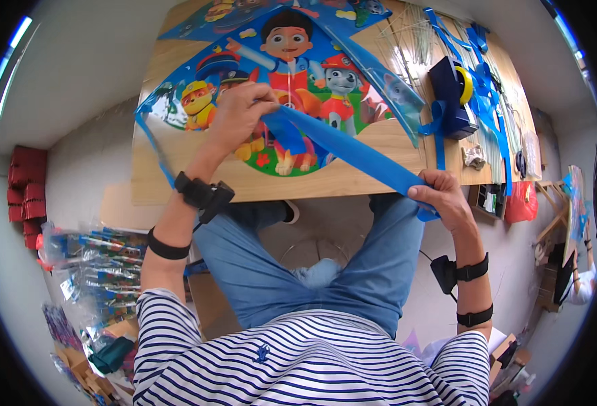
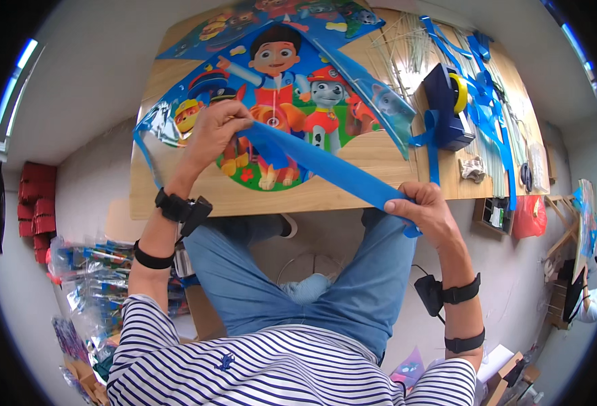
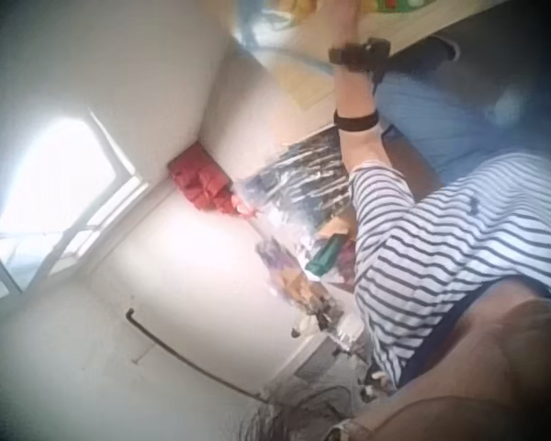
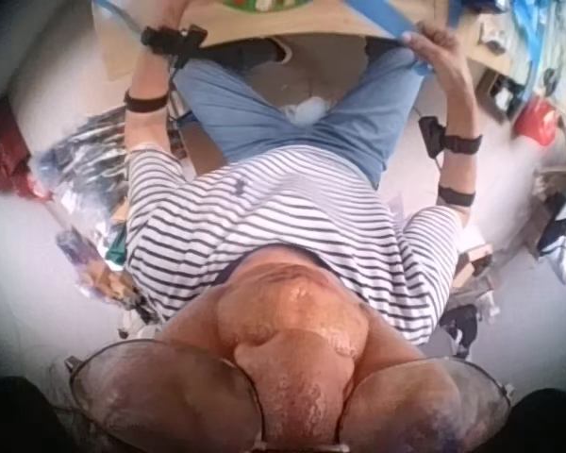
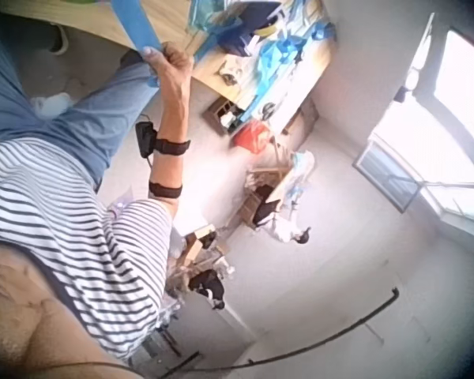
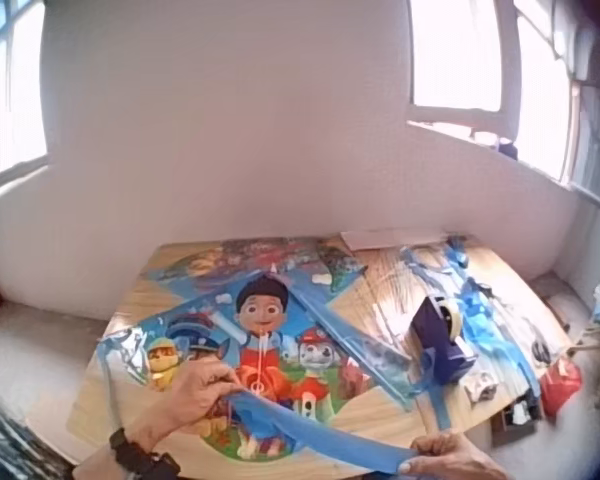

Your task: The person is assembling a kite by applying tape and attaching blue ribbon tails to the edges of the kite material.

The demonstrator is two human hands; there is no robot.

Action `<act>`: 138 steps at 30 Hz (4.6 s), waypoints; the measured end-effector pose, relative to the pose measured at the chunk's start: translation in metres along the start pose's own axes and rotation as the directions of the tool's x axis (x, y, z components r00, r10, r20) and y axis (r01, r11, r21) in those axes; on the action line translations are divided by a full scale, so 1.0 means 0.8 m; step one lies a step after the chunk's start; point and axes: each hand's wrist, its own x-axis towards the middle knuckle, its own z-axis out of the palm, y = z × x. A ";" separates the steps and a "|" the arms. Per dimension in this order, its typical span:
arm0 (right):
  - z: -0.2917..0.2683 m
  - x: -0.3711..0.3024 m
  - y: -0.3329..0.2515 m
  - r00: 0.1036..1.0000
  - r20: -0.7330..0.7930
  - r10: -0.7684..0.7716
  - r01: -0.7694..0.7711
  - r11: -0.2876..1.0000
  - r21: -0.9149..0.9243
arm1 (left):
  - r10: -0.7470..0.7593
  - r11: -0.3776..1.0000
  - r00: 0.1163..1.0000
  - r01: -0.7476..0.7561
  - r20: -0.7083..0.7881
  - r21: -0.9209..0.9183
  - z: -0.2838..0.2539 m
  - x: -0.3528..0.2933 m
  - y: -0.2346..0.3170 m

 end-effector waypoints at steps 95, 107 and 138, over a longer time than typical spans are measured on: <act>0.220 -0.010 0.004 0.994 0.035 -0.103 0.081 0.911 0.404 | -0.537 0.370 0.842 0.173 -0.058 -0.913 0.094 -0.154 0.079; 0.213 -0.031 -0.009 0.984 0.036 -0.177 0.147 0.899 0.412 | -0.515 0.444 0.855 0.197 -0.068 -0.874 0.085 -0.164 0.091; 0.129 0.002 -0.017 0.997 0.004 -0.080 0.072 0.911 0.406 | -0.208 0.519 0.880 0.470 0.428 -0.714 0.086 -0.095 0.059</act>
